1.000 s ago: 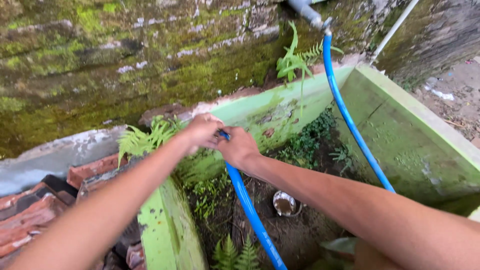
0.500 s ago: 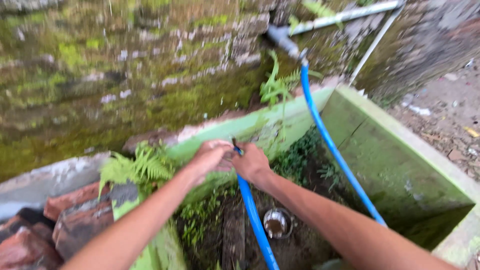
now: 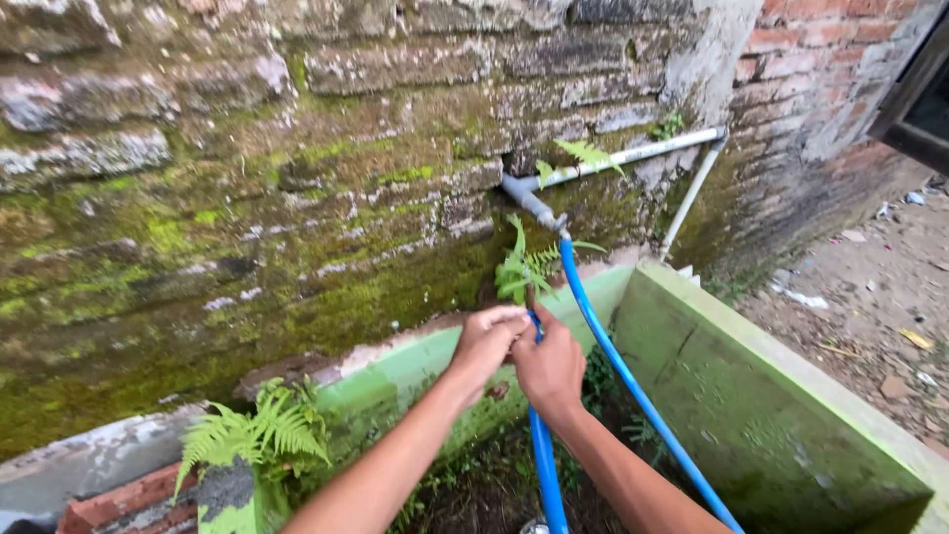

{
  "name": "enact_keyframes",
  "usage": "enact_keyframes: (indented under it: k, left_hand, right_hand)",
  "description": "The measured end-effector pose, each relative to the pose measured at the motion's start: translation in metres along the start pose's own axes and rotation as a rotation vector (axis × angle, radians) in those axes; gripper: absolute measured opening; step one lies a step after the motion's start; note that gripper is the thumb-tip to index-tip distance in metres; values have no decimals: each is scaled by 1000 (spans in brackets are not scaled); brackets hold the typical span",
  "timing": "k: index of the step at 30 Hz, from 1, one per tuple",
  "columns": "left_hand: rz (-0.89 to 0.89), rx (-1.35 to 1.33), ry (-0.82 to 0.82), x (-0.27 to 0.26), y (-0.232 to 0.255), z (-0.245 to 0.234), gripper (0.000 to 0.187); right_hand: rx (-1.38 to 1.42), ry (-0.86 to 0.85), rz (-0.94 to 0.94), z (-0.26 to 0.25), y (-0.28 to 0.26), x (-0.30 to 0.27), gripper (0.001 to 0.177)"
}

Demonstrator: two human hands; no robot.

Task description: Connecting or repairing a blue water hose to a wall-mounted pipe.

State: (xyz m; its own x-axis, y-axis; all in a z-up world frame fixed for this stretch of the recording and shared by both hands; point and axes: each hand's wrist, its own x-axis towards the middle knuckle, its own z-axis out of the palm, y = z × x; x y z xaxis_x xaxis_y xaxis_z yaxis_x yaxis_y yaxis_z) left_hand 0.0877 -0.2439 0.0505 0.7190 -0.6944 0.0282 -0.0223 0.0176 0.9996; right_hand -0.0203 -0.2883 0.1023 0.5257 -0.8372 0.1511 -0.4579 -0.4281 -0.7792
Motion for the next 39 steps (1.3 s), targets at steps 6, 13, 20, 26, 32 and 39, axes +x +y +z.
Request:
enact_keyframes:
  k: [6,13,20,26,32,39]
  left_hand:
    - [-2,110,-74,36,-8,13,38]
    - [-316,150,-278,15,64,-26,46]
    - [-188,101,-240,7,41,-27,52]
    - [1,180,-314,24,26,-25,62]
    - [-164,569,-218,-19,77,-51,81]
    - [-174,717,-201,-17,62,-85,67]
  right_hand:
    - [38,73,-37,8,19,19,51]
    - [15,15,13,15,-5,7,46]
    - [-32,18,59,11,-15,1,43]
    - [-53,102,16,0,-19,-3,34]
    - [-61,131,24,-11,0,18,21]
    - [17,108,-35,-7,1,17,14]
